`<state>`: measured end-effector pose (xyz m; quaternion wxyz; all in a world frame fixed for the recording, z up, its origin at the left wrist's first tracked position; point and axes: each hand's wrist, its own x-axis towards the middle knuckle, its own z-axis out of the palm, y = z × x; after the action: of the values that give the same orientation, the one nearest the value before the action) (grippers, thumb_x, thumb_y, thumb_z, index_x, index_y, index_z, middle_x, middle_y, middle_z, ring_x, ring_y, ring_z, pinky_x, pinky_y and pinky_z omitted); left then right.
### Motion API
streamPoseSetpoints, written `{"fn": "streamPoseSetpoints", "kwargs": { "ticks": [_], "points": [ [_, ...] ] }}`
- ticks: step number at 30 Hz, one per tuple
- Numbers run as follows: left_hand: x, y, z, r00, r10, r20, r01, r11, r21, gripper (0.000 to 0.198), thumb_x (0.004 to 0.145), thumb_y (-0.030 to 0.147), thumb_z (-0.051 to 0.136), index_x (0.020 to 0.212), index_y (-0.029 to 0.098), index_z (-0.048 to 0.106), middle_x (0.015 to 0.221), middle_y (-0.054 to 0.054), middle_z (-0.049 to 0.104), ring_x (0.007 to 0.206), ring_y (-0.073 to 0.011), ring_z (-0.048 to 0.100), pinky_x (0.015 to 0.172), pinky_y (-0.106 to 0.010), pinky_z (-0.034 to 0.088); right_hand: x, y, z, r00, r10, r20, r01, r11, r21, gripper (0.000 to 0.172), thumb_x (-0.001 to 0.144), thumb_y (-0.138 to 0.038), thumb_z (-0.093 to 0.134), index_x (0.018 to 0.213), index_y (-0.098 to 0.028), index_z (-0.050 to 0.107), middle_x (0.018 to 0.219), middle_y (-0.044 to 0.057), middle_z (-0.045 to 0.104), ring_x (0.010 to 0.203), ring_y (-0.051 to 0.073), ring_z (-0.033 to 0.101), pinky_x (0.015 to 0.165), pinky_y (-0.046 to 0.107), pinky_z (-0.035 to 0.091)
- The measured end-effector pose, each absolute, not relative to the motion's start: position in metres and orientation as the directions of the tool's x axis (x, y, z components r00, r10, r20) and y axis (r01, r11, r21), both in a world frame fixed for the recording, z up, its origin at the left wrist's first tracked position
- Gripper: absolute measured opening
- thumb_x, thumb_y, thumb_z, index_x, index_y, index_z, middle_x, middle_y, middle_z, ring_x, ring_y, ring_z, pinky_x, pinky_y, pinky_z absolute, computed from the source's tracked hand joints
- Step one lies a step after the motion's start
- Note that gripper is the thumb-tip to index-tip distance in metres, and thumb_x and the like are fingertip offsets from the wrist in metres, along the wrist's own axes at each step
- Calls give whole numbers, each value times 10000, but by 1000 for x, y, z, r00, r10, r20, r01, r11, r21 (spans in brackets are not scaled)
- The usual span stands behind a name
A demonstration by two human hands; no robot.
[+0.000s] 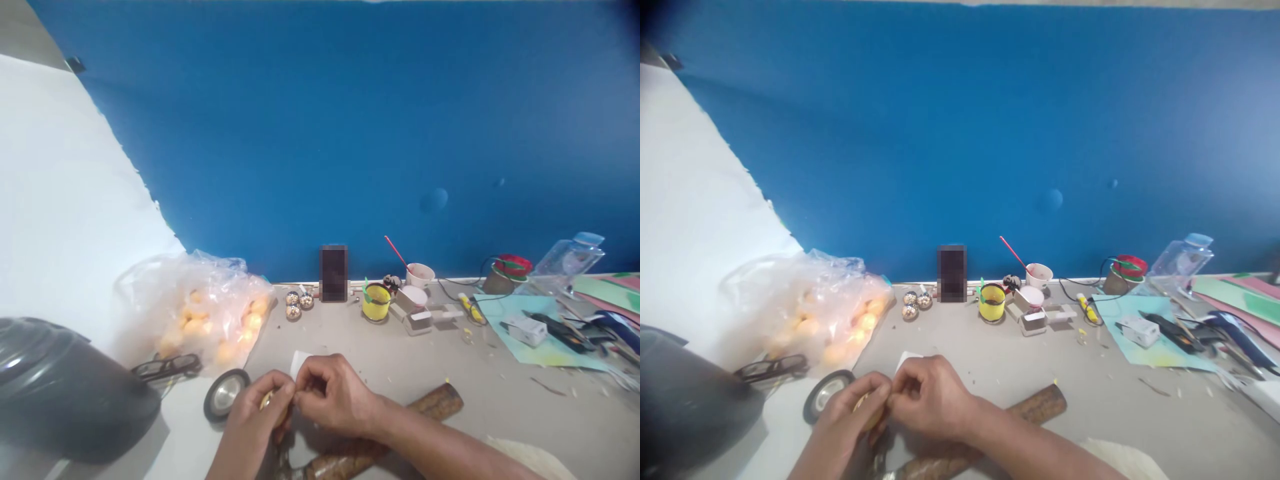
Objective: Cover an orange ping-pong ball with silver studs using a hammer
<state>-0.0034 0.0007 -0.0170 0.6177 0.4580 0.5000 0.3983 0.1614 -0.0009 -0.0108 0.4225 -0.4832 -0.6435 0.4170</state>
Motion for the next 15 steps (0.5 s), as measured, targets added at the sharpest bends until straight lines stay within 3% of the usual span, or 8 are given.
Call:
{"fn": "streamPoseSetpoints", "kwargs": {
  "ticks": [11, 15],
  "points": [
    [-4, 5, -21, 315, 913, -260, -115, 308, 944, 415, 821, 525, 721, 661, 180, 556, 473, 50, 435, 433, -87, 377, 453, -205, 305, 164, -3, -2, -189, 980, 57, 141, 85, -986, 39, 707, -186, 635, 715, -165, 603, 605, -62, 520, 565, 84, 412, 510, 192, 329],
    [-4, 6, -26, 274, 934, -229, -91, 262, 961, 431, 812, 531, 741, 664, 165, 569, 504, 50, 441, 462, -75, 377, 469, -191, 303, 162, -2, -7, -159, 983, 93, 121, 113, -986, 176, 687, -201, 712, 851, -166, 659, 682, -57, 587, 594, 88, 458, 542, 194, 366]
  ]
}}
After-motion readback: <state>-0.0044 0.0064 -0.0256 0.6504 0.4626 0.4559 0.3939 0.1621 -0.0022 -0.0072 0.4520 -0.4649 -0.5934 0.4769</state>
